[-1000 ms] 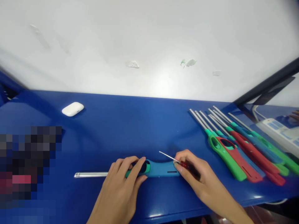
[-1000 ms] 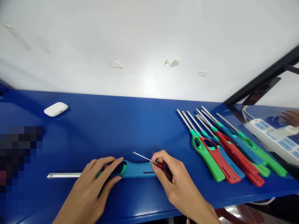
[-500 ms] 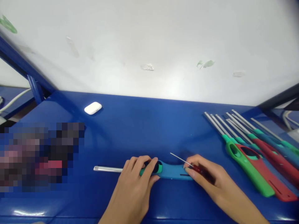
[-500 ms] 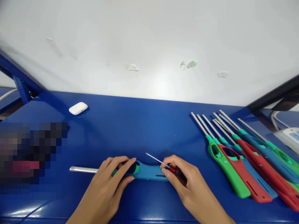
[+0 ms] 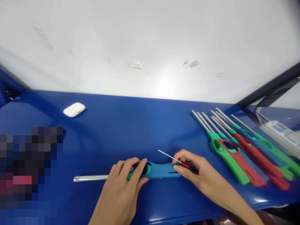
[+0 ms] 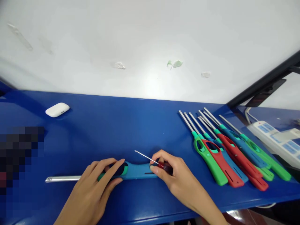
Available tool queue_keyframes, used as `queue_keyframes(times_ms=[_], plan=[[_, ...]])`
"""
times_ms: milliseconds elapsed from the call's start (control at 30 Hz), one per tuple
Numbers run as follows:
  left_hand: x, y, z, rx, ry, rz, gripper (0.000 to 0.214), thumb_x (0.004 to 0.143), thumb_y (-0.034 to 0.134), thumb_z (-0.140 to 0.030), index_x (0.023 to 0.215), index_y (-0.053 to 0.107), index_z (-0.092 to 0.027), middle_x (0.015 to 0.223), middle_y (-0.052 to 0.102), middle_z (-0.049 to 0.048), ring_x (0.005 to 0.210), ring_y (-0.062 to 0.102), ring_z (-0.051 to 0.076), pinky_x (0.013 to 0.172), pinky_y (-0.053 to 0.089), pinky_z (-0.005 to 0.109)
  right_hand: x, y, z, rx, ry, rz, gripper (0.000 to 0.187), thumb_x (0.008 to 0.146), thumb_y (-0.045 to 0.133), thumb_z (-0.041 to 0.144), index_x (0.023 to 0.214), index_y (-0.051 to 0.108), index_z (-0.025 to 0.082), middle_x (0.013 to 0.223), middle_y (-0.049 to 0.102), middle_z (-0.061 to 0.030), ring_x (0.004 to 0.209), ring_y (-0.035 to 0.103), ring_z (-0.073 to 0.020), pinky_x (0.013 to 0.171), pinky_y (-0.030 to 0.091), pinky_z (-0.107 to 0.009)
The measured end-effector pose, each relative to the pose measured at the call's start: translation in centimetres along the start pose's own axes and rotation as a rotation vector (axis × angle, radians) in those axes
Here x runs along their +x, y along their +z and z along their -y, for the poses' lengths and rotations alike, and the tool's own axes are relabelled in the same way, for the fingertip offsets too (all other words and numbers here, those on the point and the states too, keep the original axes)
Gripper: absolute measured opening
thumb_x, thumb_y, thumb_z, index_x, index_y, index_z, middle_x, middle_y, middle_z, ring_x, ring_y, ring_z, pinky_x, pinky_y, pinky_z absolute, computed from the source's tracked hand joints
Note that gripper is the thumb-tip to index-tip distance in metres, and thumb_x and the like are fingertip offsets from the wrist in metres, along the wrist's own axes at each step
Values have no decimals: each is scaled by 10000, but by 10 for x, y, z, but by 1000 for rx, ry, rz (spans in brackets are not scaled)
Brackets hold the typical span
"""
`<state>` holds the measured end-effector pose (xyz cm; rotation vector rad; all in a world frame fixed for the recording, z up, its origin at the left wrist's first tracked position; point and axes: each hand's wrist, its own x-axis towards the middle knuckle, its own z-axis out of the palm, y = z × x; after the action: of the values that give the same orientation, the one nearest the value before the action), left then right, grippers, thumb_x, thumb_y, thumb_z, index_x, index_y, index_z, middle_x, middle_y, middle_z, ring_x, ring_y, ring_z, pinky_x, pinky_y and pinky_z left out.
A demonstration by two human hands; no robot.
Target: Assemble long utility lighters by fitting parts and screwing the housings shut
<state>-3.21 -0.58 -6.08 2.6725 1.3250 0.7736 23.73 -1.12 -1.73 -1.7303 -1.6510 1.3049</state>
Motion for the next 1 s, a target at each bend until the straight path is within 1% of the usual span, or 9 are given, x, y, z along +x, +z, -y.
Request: queue_keyframes(times_ms=[167,267,367,433,567,700,800,900,1000], plan=[[-1,1,1,13,8,-7,326,1117,456,-262,1407,578,-179,1192,675,107,953,634,262,793,553,453,1,1,-1,27,0,-42,180,1010,598,445,993,635,269,865,578,20,800,521,-175,733,395,-317],[0,1,2,22,13,-8,329,1124,435,-261,1407,578,-176,1198,668,108,965,626,260,802,541,448,4,1,0,46,8,-50,180,976,633,444,975,635,264,807,541,37,751,496,-163,705,382,-310],[1,2,2,21,15,-14,327,1124,436,-264,1405,577,-173,1196,661,108,959,614,258,799,534,446,7,1,1,70,16,-63,191,963,647,441,920,613,258,762,511,49,714,472,-153,676,368,-303],[2,2,2,12,16,-24,322,1120,446,-251,1402,577,-166,1187,657,106,954,606,253,785,531,431,6,1,0,86,14,-68,205,961,657,445,900,601,258,778,528,46,731,487,-154,685,381,-297],[2,4,2,2,20,-34,328,1112,465,-239,1413,568,-156,1189,647,110,967,595,255,787,535,421,4,1,-5,99,15,-72,191,970,670,449,945,621,266,832,561,44,767,507,-153,718,397,-290],[1,4,3,10,16,-30,335,1115,462,-252,1423,566,-171,1201,644,107,972,591,258,807,537,431,4,0,-5,89,12,-91,233,981,644,470,909,616,250,755,488,57,700,435,-142,662,355,-286],[0,2,3,-8,11,-31,338,1117,458,-253,1431,558,-176,1205,643,102,971,589,250,805,539,417,4,-1,-3,81,13,-88,229,960,658,460,905,611,243,707,443,71,659,390,-136,620,315,-283],[1,1,3,-12,15,-27,339,1116,459,-245,1431,558,-172,1205,642,102,969,589,249,803,543,418,4,0,-2,81,21,-79,236,951,662,448,874,587,238,695,435,74,652,384,-132,612,305,-282],[1,2,3,-2,21,-19,339,1114,459,-244,1428,561,-165,1203,640,106,962,589,253,800,548,434,4,1,-1,87,27,-83,241,951,657,453,876,581,238,703,441,72,665,400,-133,626,319,-281]])
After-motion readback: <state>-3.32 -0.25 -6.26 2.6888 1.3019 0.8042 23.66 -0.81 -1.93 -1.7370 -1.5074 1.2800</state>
